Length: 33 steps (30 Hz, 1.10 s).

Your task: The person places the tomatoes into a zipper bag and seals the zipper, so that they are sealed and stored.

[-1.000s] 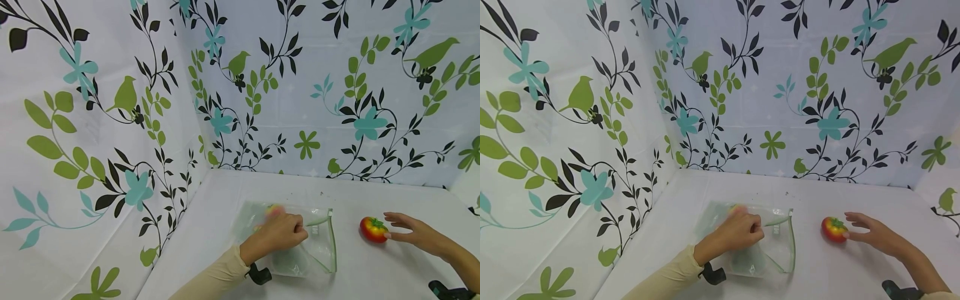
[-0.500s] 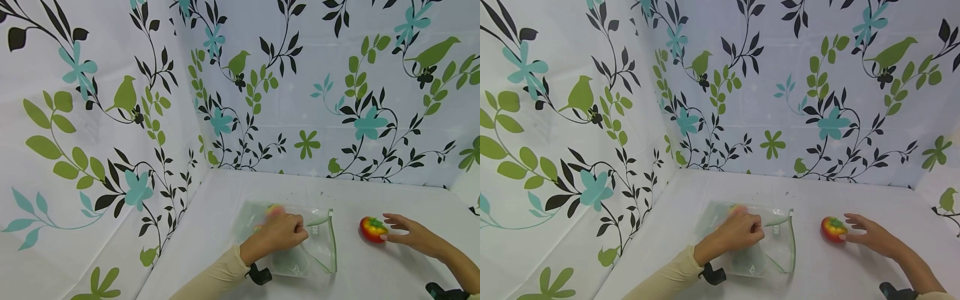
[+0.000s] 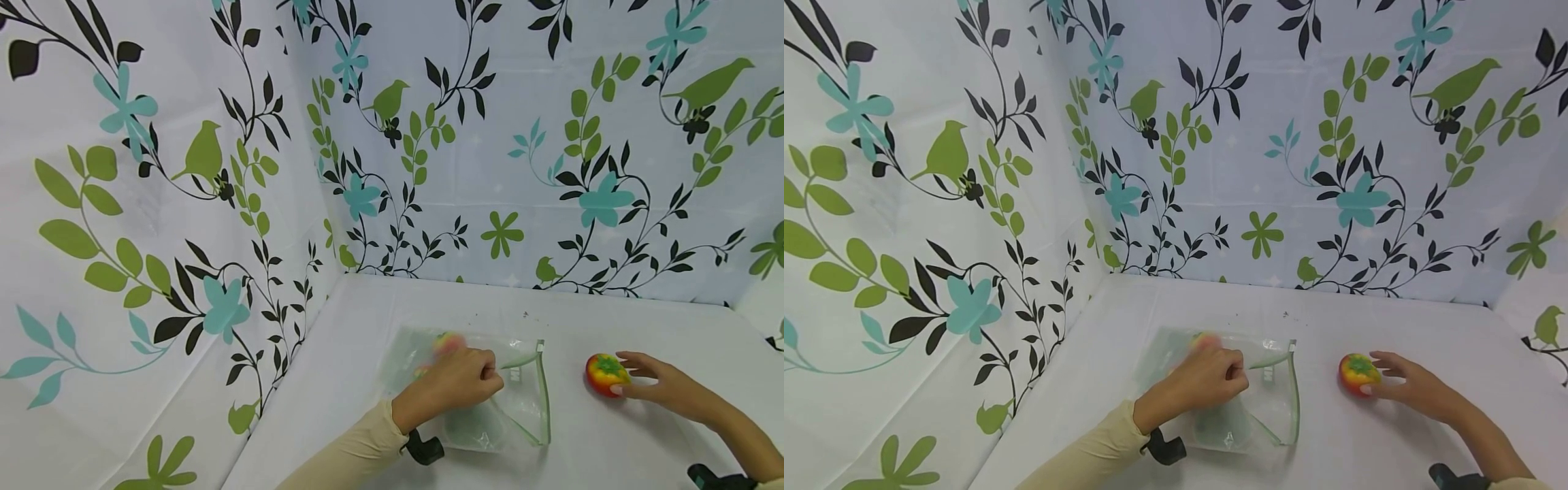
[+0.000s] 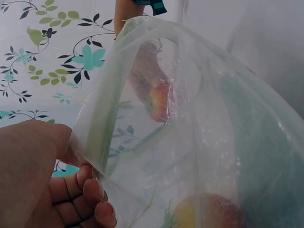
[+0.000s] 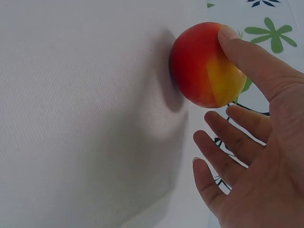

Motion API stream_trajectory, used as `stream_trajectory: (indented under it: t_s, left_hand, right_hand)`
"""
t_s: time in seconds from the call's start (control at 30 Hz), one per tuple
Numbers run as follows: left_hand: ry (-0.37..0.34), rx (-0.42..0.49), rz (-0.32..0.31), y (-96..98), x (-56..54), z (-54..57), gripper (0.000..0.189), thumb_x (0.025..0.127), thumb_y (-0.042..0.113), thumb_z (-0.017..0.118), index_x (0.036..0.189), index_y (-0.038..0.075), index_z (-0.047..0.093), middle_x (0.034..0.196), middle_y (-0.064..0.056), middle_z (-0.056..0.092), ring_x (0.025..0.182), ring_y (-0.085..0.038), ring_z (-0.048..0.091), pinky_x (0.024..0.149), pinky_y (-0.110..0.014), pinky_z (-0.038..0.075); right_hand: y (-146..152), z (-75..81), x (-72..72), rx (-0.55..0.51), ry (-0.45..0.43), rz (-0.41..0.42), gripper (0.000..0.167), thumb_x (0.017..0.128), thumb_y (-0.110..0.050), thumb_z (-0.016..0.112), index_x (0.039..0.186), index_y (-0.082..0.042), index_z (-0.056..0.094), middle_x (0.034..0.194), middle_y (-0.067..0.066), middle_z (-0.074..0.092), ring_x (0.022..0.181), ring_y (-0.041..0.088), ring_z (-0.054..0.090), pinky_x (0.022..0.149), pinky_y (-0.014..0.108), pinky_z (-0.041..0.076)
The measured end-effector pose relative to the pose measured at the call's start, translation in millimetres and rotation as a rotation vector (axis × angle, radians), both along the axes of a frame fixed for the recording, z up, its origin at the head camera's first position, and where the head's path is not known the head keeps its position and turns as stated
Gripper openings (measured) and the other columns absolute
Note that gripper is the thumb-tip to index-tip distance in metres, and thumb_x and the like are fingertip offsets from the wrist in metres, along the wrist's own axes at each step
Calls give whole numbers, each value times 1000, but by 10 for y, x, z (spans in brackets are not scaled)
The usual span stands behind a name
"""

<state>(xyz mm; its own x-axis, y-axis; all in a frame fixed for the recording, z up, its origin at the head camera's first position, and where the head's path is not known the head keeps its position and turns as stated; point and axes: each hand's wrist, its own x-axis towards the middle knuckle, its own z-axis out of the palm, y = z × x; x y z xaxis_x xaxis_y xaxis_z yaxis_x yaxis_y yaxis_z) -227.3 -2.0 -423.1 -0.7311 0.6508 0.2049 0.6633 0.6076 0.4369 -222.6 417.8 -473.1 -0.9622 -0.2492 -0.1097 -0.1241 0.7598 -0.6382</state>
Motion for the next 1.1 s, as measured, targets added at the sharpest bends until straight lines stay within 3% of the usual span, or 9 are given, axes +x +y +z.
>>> stream_trajectory:
  t_s: [1.1]
  left_hand:
    - [25,4,10,17,-6,22,24,93,18,63,73,20,50,65,12,45,55,0,39,50,-17,30]
  right_hand:
    - [-115,-13,86,17,63,-60,70,100,-40,69,146,8,49,137,35,60,123,56,57,85,64,58]
